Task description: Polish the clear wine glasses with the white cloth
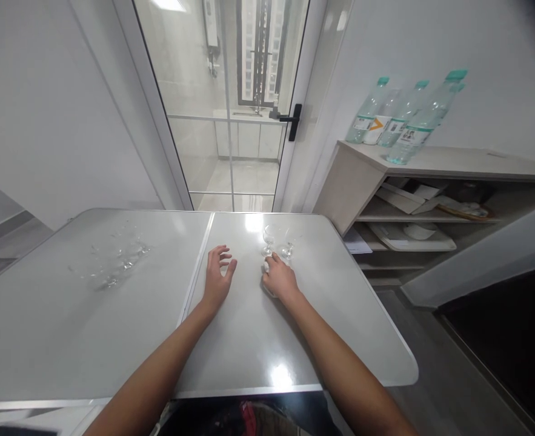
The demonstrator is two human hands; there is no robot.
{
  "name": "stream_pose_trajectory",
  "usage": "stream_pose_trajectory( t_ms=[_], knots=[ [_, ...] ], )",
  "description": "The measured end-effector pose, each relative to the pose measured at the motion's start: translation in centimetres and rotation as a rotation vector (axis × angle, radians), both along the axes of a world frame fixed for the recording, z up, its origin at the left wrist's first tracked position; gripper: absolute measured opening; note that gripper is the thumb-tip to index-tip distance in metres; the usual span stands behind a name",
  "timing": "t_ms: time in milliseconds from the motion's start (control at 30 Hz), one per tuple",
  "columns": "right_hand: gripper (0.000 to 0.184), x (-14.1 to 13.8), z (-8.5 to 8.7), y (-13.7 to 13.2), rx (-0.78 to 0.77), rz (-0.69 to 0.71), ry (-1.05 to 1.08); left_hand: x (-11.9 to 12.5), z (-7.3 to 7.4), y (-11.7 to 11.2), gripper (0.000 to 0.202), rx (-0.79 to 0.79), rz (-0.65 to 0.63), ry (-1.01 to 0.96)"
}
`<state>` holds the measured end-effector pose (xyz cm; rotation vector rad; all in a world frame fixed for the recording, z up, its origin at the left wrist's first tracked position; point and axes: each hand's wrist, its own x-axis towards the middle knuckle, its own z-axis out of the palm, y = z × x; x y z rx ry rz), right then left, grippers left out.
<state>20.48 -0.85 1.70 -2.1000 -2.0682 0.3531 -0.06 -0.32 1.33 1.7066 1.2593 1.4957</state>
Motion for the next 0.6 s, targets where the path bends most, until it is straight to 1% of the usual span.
stream_pose_trajectory(
  t_ms=[367, 600],
  knots=[
    [0.050, 0.07, -0.05, -0.05, 0.010, 0.018, 0.021, 0.14, -0.04, -0.08, 0.030, -0.004, 0.001, 0.008],
    [0.050, -0.01, -0.21, -0.15, 0.033, 0.002, 0.022, -0.02, -0.02, -0.05, 0.027, -0.005, 0.006, 0.017]
  ],
)
